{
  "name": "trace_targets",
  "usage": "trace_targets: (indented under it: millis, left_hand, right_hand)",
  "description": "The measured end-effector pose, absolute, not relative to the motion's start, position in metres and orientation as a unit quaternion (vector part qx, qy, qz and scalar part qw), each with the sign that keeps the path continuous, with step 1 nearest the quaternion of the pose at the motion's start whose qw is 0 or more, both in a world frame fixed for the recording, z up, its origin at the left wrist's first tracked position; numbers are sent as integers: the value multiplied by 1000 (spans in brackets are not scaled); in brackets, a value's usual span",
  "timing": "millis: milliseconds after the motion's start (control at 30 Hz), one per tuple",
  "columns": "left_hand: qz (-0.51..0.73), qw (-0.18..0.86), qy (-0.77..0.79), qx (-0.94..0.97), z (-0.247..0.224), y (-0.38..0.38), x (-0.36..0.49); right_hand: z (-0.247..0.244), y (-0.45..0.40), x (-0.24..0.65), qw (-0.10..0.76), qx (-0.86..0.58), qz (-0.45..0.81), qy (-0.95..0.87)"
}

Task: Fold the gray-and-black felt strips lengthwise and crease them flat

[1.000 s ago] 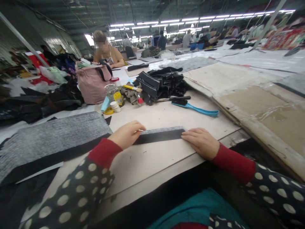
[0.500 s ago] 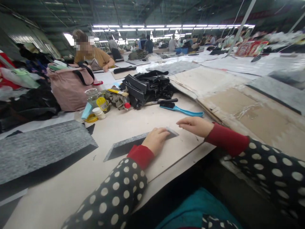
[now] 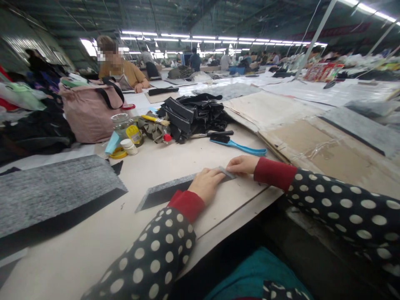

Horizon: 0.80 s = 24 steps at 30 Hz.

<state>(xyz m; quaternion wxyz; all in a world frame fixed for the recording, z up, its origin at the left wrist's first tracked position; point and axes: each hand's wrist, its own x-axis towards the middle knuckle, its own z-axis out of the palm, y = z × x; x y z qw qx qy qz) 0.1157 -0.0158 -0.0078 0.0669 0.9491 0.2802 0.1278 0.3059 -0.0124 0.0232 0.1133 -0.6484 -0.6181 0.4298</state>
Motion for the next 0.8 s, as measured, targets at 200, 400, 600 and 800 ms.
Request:
trace_targets:
  millis: [200, 400, 600, 800]
  left_hand:
    - [118, 53, 292, 948, -8, -17, 116]
    - [136, 66, 296, 943, -9, -17, 117]
    - [168, 103, 289, 937, -8, -12, 115]
    - [160, 61, 315, 933, -3, -12, 116]
  right_hand:
    - [6, -40, 298, 174, -635, 179, -731]
    - [1, -51, 287, 174, -591, 57, -785]
    - [-2, -53, 283, 78, -572, -15, -816]
    - [0, -55, 276, 5, -544, -79, -836]
